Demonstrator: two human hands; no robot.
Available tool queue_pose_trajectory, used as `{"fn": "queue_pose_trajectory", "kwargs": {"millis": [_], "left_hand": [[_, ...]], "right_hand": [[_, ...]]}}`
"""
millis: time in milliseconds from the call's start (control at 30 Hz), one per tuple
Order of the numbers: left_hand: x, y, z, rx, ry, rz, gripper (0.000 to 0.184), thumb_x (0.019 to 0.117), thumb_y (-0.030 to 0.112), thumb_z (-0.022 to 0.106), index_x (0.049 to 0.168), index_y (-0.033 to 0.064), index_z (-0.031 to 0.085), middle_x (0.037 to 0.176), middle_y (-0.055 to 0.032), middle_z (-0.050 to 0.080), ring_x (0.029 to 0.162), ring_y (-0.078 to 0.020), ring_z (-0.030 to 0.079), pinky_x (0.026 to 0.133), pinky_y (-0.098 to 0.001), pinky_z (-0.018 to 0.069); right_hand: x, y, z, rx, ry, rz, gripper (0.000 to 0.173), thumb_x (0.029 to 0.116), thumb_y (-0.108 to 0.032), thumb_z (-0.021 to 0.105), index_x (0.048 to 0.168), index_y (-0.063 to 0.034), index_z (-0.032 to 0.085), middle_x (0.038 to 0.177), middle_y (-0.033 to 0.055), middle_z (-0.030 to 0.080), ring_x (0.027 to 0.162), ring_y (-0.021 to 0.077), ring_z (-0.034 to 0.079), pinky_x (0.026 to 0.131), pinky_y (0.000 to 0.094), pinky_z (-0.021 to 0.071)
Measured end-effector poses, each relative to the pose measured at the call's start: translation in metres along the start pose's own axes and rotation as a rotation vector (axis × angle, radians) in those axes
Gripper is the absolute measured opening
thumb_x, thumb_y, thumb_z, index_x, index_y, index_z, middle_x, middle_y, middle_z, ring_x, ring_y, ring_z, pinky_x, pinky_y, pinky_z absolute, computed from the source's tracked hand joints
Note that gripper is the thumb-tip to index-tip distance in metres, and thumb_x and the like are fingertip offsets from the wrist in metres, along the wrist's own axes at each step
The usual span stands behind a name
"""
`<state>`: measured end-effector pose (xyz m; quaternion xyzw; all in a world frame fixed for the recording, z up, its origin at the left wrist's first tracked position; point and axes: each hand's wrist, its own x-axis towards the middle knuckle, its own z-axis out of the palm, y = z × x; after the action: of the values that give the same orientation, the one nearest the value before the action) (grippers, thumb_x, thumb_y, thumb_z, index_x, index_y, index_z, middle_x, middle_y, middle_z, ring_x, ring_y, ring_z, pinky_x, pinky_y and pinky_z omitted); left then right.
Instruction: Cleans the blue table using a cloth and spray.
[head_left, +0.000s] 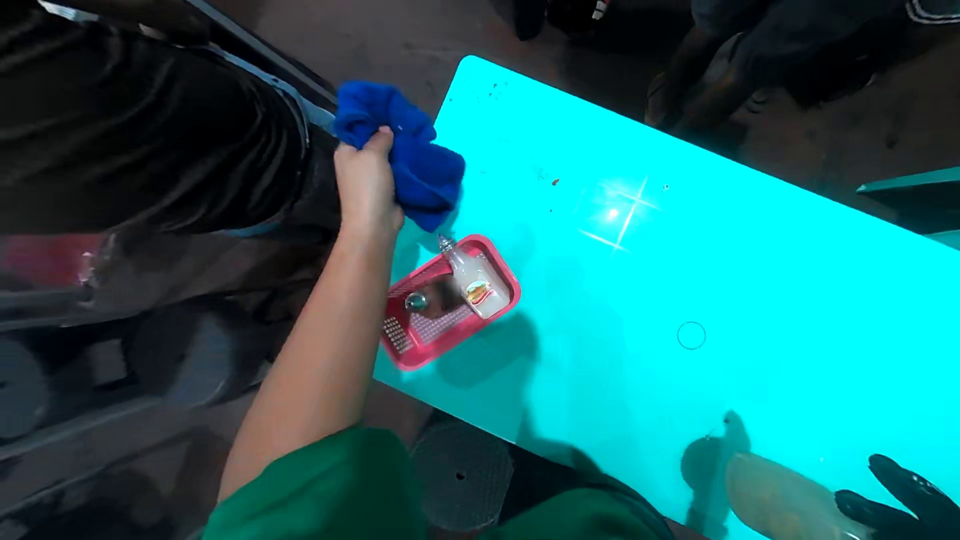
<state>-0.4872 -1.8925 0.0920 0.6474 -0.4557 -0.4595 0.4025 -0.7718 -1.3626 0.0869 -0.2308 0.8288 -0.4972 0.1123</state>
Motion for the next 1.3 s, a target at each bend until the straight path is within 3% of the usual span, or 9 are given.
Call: {"fn": "queue_pose_trajectory", "kwargs": {"millis": [200,333,433,500,633,933,1067,1200,1300], "left_hand": [[-0.037,0.066,-0.037,0.411,-0.184,0.149,0.050,0.1038,0.059,0.044,0.112,0.0139,0.064,0.091,0.0075,0.069,0.084,-0.0017,0.069,0.080,-0.0302,0.0602],[-0.021,0.052,-0.048,1.229,-0.289,0.118,0.068,0.0959,0.059,0.062,0.113,-0.0071,0.067,0.110,-0.0359,0.065,0.108,-0.0544,0.062,0.090,-0.0763,0.0429],[-0.008,0.018,-0.053,1.590,-0.432,0.071,0.063,0.0918,0.052,0.072,0.142,0.0166,0.058,0.120,-0.0358,0.064,0.113,-0.0600,0.059,0.088,-0.0797,0.0402],[-0.001,0.004,-0.056,1.518,-0.617,-0.017,0.070,0.0967,0.060,0.060,0.157,0.0304,0.040,0.131,-0.0354,0.059,0.123,-0.0587,0.054,0.095,-0.0789,0.0379],[0.005,-0.016,-0.051,1.324,-0.871,-0.075,0.068,0.1010,0.061,0.050,0.143,0.0082,0.058,0.135,-0.0308,0.060,0.131,-0.0499,0.052,0.108,-0.0718,0.0342],[0.005,-0.026,-0.045,1.151,-0.872,-0.144,0.055,0.0930,0.045,0.073,0.119,-0.0024,0.068,0.113,-0.0268,0.068,0.111,-0.0419,0.064,0.100,-0.0648,0.0444],[0.001,-0.023,-0.046,1.207,-0.840,-0.101,0.056,0.0901,0.047,0.076,0.118,-0.0002,0.070,0.115,-0.0278,0.068,0.114,-0.0457,0.062,0.099,-0.0698,0.0424],[-0.015,-0.011,-0.051,1.211,-0.833,0.031,0.051,0.0875,0.050,0.078,0.119,0.0105,0.073,0.116,-0.0237,0.069,0.116,-0.0447,0.061,0.095,-0.0745,0.0402],[-0.051,0.005,-0.053,1.337,-0.812,0.246,0.046,0.0857,0.051,0.079,0.117,0.0172,0.074,0.114,-0.0184,0.065,0.111,-0.0396,0.061,0.092,-0.0697,0.0398]], "right_hand": [[-0.001,-0.015,0.007,0.026,-0.027,-0.017,0.039,0.1076,-0.011,0.024,0.133,0.0060,0.048,0.118,0.0062,0.071,0.092,0.0142,0.074,0.077,0.0297,0.0604],[-0.005,-0.025,0.014,0.047,0.010,0.039,0.038,0.1046,-0.011,0.025,0.126,0.0093,0.049,0.116,0.0049,0.071,0.082,0.0106,0.074,0.068,0.0255,0.0598],[-0.007,-0.022,0.009,0.064,-0.034,0.024,0.037,0.1066,-0.011,0.023,0.129,0.0064,0.047,0.121,0.0046,0.070,0.086,0.0118,0.074,0.069,0.0264,0.0605],[-0.010,-0.024,0.006,0.080,-0.023,0.022,0.037,0.1060,-0.009,0.023,0.127,0.0076,0.049,0.121,0.0040,0.071,0.086,0.0114,0.074,0.070,0.0269,0.0610],[-0.017,-0.010,0.000,0.113,-0.009,-0.025,0.036,0.1048,-0.009,0.027,0.129,0.0068,0.050,0.120,0.0060,0.071,0.085,0.0136,0.074,0.072,0.0287,0.0603],[-0.021,-0.009,-0.001,0.091,-0.010,-0.069,0.037,0.1066,-0.009,0.026,0.130,0.0018,0.053,0.121,0.0020,0.071,0.087,0.0110,0.074,0.071,0.0256,0.0604],[-0.014,-0.076,0.020,0.086,0.055,0.114,0.037,0.0931,0.004,0.029,0.118,0.0255,0.045,0.108,0.0040,0.068,0.077,0.0029,0.070,0.069,0.0211,0.0589],[-0.014,-0.088,0.023,0.070,0.038,0.152,0.040,0.0924,0.005,0.027,0.120,0.0320,0.036,0.111,0.0080,0.065,0.078,0.0018,0.070,0.071,0.0209,0.0589],[-0.022,-0.032,0.006,0.070,-0.007,-0.007,0.038,0.1031,-0.002,0.025,0.130,0.0151,0.047,0.121,0.0118,0.069,0.088,0.0143,0.073,0.072,0.0292,0.0601]]}}
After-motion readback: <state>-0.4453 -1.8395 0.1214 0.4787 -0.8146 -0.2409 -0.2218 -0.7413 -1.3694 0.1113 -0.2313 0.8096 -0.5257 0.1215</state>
